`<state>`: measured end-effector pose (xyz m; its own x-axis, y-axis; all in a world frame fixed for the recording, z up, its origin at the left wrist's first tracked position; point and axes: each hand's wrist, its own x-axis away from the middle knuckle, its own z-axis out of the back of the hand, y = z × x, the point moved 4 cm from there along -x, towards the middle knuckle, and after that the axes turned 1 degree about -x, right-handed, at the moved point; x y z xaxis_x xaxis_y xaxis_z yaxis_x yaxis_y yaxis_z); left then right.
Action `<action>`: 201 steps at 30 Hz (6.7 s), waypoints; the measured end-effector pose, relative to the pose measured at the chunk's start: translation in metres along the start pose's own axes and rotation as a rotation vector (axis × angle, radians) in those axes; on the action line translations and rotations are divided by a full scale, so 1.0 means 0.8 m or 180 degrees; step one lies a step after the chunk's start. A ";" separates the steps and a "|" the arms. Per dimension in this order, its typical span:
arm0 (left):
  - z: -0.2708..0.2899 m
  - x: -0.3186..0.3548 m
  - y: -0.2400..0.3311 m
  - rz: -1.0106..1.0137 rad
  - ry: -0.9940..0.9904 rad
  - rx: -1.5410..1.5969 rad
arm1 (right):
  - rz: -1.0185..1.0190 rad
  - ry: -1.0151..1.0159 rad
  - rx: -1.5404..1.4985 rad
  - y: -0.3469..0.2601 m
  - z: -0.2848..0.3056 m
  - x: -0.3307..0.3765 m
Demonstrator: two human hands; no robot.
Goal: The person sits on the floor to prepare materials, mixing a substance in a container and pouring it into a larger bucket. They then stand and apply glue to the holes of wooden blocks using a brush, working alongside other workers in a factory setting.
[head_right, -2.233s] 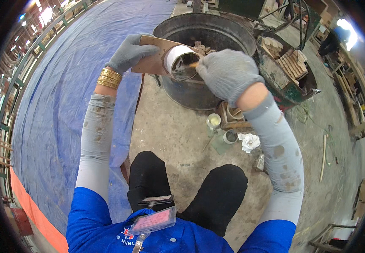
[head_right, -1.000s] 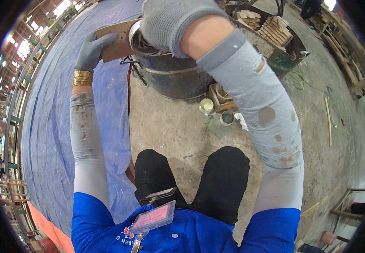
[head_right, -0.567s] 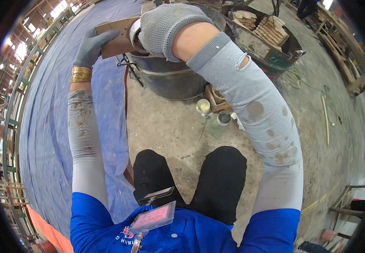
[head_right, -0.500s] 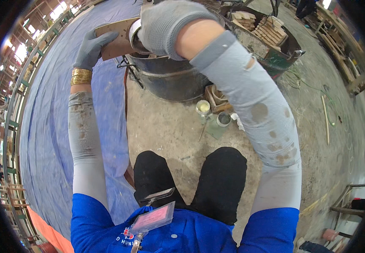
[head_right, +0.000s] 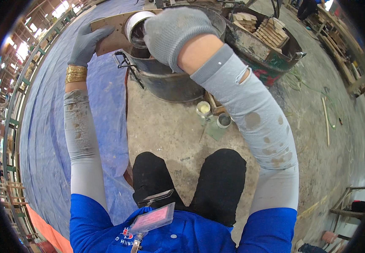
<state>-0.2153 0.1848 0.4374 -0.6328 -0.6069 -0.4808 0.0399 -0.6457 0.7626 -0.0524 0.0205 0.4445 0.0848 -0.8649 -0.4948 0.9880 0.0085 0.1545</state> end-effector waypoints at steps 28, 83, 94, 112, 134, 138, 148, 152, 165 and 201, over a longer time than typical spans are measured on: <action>0.014 0.001 0.001 0.0021 0.0301 -0.0328 | -0.0160 -0.0173 -0.0372 -0.012 0.019 -0.004; 0.002 -0.012 0.034 -0.0201 0.0104 -0.0850 | -0.0084 -0.0068 -0.0471 0.005 0.010 0.013; -0.003 -0.019 0.052 -0.0275 -0.0125 -0.1307 | 0.0040 0.0216 0.0078 0.011 0.007 0.019; 0.001 -0.024 0.083 -0.0576 0.0086 -0.1640 | -0.0536 0.0429 -0.0806 0.043 -0.026 0.036; -0.033 -0.012 0.128 -0.1286 0.0453 -0.1636 | -0.1542 -0.0722 -0.5676 0.061 -0.093 0.080; -0.043 -0.014 0.113 -0.0851 0.0529 -0.1386 | -0.1642 -0.1055 -0.6260 0.054 -0.102 0.096; -0.115 0.006 0.008 -0.0080 0.1079 0.0080 | -0.1102 -0.1945 -0.9239 0.024 -0.169 0.157; -0.151 0.038 -0.077 0.0350 0.1489 0.0898 | -0.1198 -0.1353 -0.9599 0.025 -0.181 0.182; -0.257 0.250 -0.257 0.2233 0.1817 0.1849 | -0.3313 -0.1685 -0.5613 0.132 -0.316 0.338; -0.445 0.293 -0.387 0.3915 0.1155 -0.1495 | -0.2184 -0.1429 -0.2883 0.060 -0.541 0.366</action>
<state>-0.1004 0.0776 -0.0655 0.2355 -0.9380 0.2543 0.7274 0.3437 0.5939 0.0756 -0.0148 -0.0630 -0.3648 -0.9223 0.1276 0.5582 -0.3264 -0.7628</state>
